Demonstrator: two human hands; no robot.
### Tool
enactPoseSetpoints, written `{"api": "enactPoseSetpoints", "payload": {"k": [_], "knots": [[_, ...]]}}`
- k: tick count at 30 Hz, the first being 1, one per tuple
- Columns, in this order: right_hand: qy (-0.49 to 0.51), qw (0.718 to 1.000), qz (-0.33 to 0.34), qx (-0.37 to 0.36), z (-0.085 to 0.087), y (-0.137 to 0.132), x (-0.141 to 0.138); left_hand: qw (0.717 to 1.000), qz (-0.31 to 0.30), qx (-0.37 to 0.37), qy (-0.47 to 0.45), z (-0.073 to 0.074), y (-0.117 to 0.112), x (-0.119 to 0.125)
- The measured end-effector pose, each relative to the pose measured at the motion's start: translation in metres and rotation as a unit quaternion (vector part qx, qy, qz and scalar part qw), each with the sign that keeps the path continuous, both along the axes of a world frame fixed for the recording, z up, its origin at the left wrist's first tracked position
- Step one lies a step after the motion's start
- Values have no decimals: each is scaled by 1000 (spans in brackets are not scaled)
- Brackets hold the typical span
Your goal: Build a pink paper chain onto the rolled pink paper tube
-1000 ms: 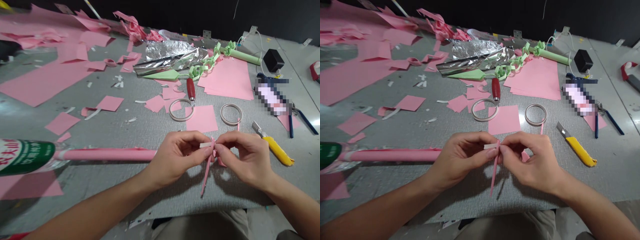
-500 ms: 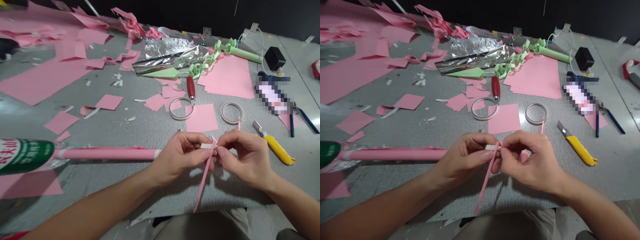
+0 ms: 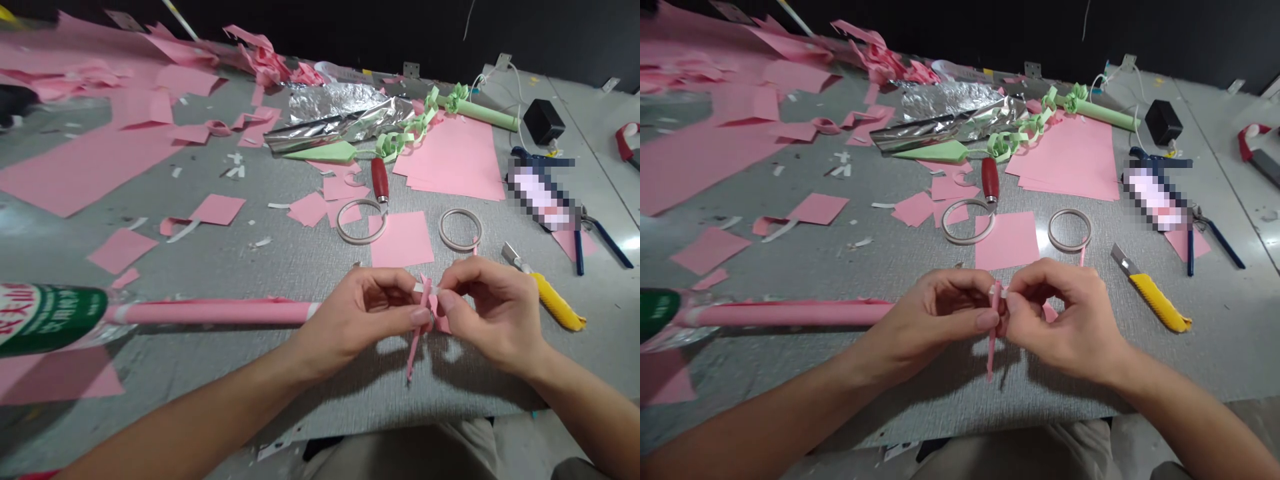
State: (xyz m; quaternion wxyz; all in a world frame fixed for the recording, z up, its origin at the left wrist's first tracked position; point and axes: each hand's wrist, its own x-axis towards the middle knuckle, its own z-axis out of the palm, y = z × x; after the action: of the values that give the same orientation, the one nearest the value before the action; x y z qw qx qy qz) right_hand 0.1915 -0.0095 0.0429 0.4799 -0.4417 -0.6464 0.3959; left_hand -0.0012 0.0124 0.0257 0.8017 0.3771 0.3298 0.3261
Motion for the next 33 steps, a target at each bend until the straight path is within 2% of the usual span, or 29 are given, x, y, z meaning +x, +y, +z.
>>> {"api": "enactPoseSetpoints", "payload": {"k": [5,10,17,22,24,28,33], "knots": [[28,1000,-9,-4,4,2,2,1000,-25,-5,-16,-2,0,1],[41,999,-10,-7,2,3,3,1000,6,-20,-20,-4,1,2],[67,998,19,3,4,3,6,999,25,24,-16,-4,1,-1],[56,998,-12,5,-2,6,8,998,36,20,-39,-5,0,0],[47,999,-1,3,-5,7,8,998,36,20,-52,-5,0,1],[23,998,40,32,-8,8,6,997,32,25,-65,-8,0,2],[-8,996,42,83,-6,6,5,998,31,43,-43,-12,0,-1]]}}
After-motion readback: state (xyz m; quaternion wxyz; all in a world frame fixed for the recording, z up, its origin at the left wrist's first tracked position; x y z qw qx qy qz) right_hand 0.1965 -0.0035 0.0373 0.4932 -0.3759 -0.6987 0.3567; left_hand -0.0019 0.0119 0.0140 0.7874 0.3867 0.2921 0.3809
